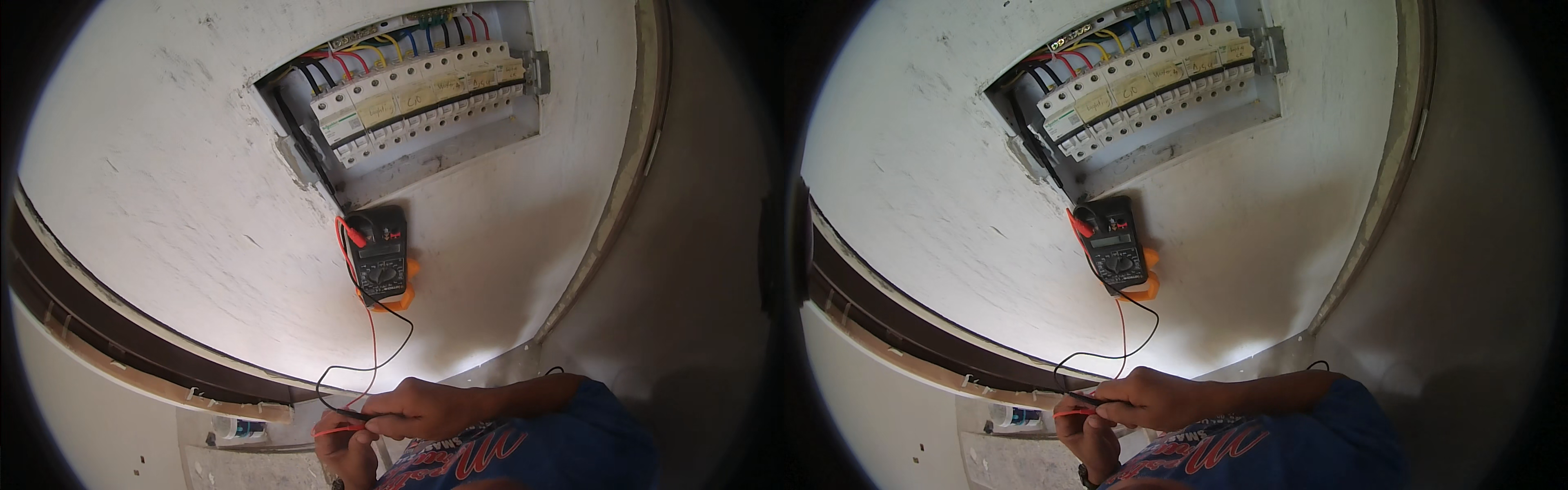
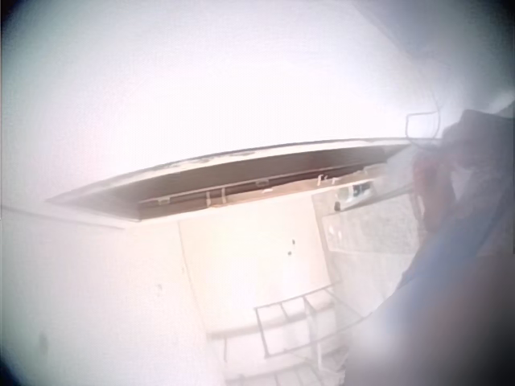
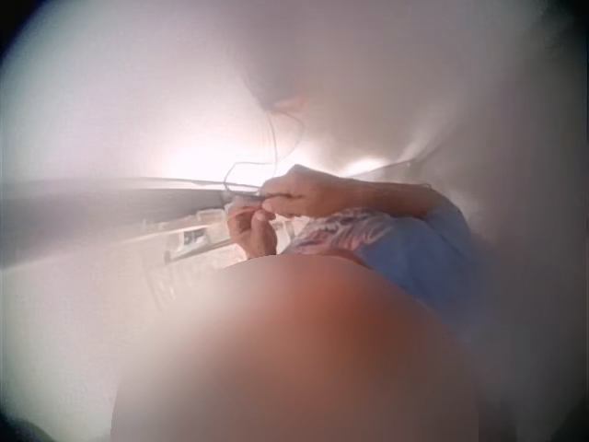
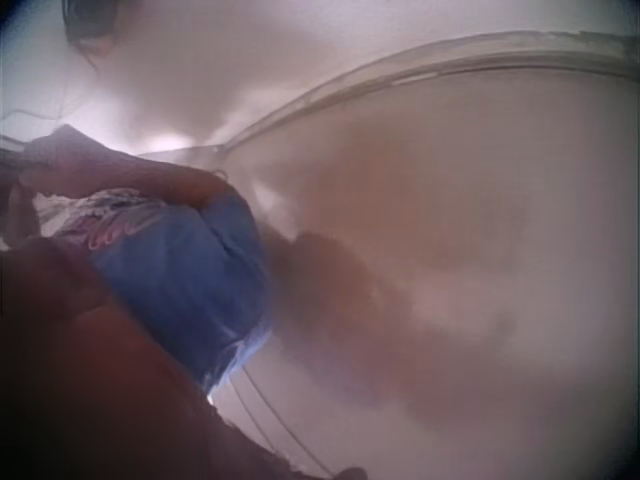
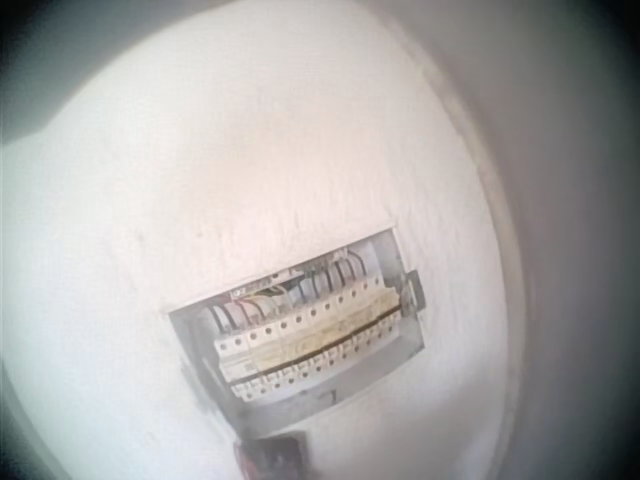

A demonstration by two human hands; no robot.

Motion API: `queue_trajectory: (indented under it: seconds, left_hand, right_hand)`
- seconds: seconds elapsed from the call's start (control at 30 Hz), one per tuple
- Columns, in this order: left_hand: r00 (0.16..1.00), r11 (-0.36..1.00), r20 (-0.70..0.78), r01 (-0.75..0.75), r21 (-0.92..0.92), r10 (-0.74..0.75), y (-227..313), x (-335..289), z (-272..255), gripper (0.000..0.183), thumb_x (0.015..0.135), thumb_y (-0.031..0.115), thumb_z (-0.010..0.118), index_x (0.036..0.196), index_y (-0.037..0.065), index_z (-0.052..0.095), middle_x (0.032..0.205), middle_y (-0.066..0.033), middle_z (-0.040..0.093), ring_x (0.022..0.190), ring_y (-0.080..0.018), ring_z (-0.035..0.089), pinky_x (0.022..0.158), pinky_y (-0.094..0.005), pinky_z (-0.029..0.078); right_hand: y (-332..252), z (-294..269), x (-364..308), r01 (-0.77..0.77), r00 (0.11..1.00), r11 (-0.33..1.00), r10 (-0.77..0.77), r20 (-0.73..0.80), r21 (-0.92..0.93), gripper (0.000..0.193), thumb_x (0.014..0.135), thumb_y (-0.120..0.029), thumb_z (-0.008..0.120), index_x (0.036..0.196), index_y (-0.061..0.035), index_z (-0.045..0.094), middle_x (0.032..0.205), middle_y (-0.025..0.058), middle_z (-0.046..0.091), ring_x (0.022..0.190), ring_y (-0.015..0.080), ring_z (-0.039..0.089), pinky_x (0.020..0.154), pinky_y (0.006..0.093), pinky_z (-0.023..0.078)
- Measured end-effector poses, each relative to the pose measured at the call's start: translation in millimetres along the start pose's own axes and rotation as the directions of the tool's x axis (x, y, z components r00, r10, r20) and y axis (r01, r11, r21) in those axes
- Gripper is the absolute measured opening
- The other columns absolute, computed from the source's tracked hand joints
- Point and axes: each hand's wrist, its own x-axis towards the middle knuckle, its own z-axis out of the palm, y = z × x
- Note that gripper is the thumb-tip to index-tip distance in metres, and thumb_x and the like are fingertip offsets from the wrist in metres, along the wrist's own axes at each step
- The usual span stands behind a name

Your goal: The person uses a digital multimeter to test voltage at multiple points inside a wall-mounted electrical distribution board. They place the red and black probes on various terminals and breaker contacts, observe the multimeter display, and adjust the probes between tests.

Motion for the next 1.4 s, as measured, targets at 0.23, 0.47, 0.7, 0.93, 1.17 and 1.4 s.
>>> queue_trajectory:
  seconds: [0.23,0.47,0.7,0.93,1.17,1.4]
  left_hand:
    - [0.981,0.959,0.175,0.125,-0.256,-0.082,22.7,14.0,-1.8,0.024,0.099,0.020,0.068,0.108,-0.002,0.062,0.096,-0.0143,0.067,0.076,-0.0203,0.066,0.068,-0.0326,0.057]
    - [0.907,0.957,0.326,0.290,-0.024,-0.267,75.4,30.9,-53.1,0.025,0.097,0.018,0.074,0.110,0.000,0.062,0.080,-0.0186,0.072,0.062,-0.0222,0.070,0.055,-0.0318,0.056]
    - [1.000,1.000,-0.009,0.016,-0.022,-0.016,96.4,47.7,-84.1,0.025,0.101,0.018,0.067,0.118,0.001,0.059,0.071,-0.0091,0.065,0.052,-0.0137,0.057,0.050,-0.0264,0.045]
    - [0.947,0.894,0.165,-0.190,-0.405,0.276,140.1,96.9,-75.7,0.028,0.107,0.015,0.054,0.130,-0.001,0.058,0.099,-0.0121,0.066,0.072,-0.0133,0.056,0.060,-0.0262,0.043]
    - [0.827,0.829,0.114,-0.558,0.044,0.551,170.8,146.9,-41.5,0.040,0.100,0.015,0.069,0.135,-0.003,0.062,0.108,-0.0137,0.070,0.077,-0.0127,0.060,0.064,-0.0248,0.047]
    - [0.446,0.040,0.432,-0.731,0.682,0.784,192.9,190.0,20.0,0.023,0.089,0.014,0.082,0.110,0.010,0.076,0.106,-0.0135,0.076,0.086,-0.0168,0.069,0.078,-0.0329,0.058]
  right_hand:
    - [-16.4,-22.9,1.8,0.076,0.990,0.917,-0.021,0.142,-0.391,0.023,0.102,-0.022,0.063,0.113,-0.0032,0.070,0.087,0.0119,0.068,0.076,0.0250,0.065,0.069,0.0368,0.051]
    - [-58.2,-50.3,-33.5,0.175,0.972,0.441,-0.221,0.083,-0.880,0.016,0.096,-0.020,0.069,0.106,-0.0086,0.073,0.098,0.0075,0.062,0.090,0.0223,0.059,0.071,0.0339,0.050]
    - [-68.6,-70.6,-77.2,-0.085,0.759,-0.262,-0.642,0.107,-0.961,0.023,0.094,-0.018,0.072,0.116,-0.0231,0.074,0.096,0.0005,0.058,0.092,0.0198,0.056,0.068,0.0317,0.049]
    - [-63.5,-104.1,-107.8,-0.186,0.403,-0.157,-0.912,0.071,-0.970,0.030,0.100,-0.011,0.064,0.129,-0.0067,0.061,0.108,0.0127,0.057,0.096,0.0289,0.063,0.073,0.0383,0.057]
    - [-69.8,-147.4,-93.2,-0.069,-0.021,0.142,-0.990,-0.141,-0.987,0.025,0.103,-0.007,0.055,0.126,0.0019,0.057,0.113,0.0219,0.060,0.098,0.0294,0.066,0.078,0.0409,0.058]
    - [-63.6,-164.4,-40.5,0.117,0.143,0.117,-0.985,-0.099,-0.986,0.025,0.101,-0.008,0.058,0.124,0.0017,0.059,0.108,0.0201,0.066,0.098,0.0306,0.067,0.082,0.0440,0.058]
